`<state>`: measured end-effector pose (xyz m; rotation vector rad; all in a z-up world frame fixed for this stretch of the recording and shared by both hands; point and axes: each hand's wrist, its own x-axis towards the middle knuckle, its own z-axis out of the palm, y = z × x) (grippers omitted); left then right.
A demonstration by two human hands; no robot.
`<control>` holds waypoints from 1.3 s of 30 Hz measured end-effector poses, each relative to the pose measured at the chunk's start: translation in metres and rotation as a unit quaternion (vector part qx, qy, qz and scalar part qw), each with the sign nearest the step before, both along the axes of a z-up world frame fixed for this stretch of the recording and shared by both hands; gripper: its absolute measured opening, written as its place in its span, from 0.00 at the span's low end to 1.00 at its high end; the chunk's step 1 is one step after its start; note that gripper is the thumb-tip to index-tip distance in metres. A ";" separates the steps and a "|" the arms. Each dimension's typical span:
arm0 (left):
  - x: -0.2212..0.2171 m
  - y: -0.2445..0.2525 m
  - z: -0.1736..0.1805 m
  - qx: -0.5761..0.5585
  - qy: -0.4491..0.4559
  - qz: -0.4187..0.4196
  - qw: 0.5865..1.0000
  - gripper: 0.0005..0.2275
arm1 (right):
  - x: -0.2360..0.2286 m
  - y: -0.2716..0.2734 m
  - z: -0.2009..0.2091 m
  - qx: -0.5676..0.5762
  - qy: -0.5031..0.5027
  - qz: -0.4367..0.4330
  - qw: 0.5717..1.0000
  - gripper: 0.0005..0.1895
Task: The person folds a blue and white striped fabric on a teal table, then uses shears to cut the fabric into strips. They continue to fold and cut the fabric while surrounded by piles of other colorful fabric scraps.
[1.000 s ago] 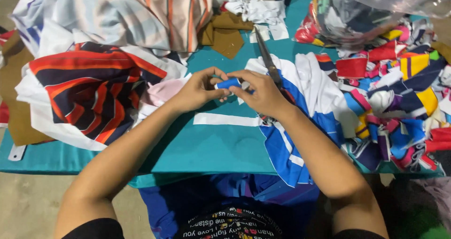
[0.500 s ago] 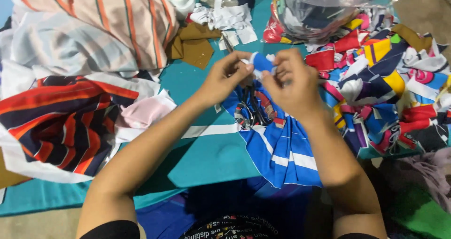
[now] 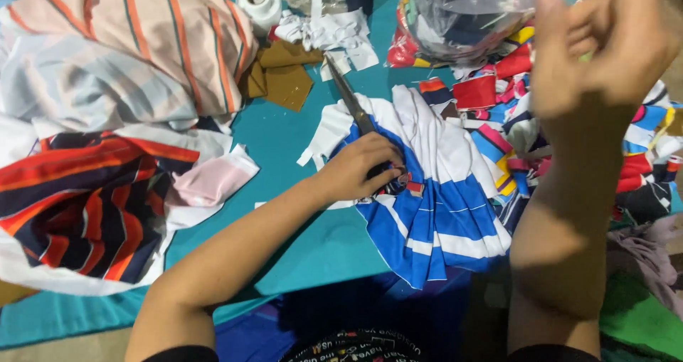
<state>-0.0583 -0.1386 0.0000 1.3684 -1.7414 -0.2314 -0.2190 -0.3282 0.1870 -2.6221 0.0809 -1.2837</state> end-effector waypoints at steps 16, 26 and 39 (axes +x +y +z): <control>0.008 -0.010 -0.016 0.020 -0.183 0.135 0.974 0.27 | -0.013 0.039 -0.127 0.056 0.513 -0.039 0.856 0.52; 0.029 0.041 0.006 0.041 -0.106 0.134 0.984 0.19 | 0.044 0.004 -0.143 0.092 0.008 -0.014 0.996 0.13; 0.092 0.057 0.031 -0.148 0.146 0.270 0.940 0.08 | 0.157 0.129 -0.017 0.216 0.194 0.383 0.877 0.23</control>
